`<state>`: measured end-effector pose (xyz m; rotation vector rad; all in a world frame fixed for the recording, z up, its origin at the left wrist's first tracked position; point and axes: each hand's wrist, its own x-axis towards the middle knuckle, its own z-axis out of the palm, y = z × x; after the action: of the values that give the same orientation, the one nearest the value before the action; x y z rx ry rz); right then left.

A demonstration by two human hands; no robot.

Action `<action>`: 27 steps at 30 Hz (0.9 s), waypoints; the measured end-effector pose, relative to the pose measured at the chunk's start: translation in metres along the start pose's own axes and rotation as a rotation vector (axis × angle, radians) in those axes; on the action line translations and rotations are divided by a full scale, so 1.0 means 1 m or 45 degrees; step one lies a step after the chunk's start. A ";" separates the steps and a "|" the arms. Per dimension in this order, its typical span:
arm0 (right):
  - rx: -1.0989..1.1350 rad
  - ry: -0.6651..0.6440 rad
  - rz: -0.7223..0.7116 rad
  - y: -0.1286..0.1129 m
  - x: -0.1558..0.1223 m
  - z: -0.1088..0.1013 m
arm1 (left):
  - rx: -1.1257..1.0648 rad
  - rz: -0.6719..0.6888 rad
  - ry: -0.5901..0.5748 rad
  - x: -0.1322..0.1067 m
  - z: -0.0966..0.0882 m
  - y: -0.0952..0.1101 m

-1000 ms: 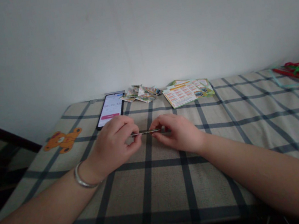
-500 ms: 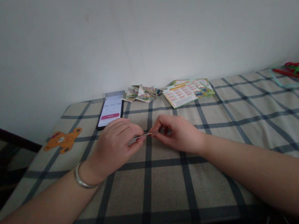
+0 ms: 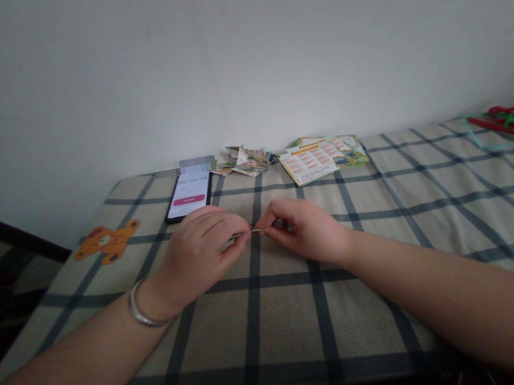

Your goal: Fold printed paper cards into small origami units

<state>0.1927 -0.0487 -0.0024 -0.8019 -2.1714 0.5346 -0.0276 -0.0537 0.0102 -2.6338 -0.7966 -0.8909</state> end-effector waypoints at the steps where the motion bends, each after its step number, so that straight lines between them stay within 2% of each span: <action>1: 0.021 -0.010 0.012 -0.001 0.000 -0.001 | 0.013 0.010 0.002 0.000 0.000 0.000; 6: 0.130 -0.128 0.080 -0.006 0.001 -0.005 | 0.085 0.072 -0.002 0.000 -0.002 0.002; 9: 0.171 -0.127 0.152 -0.004 0.002 -0.006 | 0.116 0.119 -0.009 0.000 -0.003 0.001; 14: 0.284 -0.162 0.238 0.001 0.003 -0.002 | 0.115 0.097 -0.037 -0.001 -0.003 0.001; 27: 0.231 -0.143 0.226 0.000 0.004 0.001 | 0.054 0.058 -0.038 -0.002 0.000 0.001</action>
<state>0.1899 -0.0466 -0.0013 -0.8873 -2.1266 0.8720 -0.0280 -0.0557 0.0094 -2.6231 -0.7510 -0.8162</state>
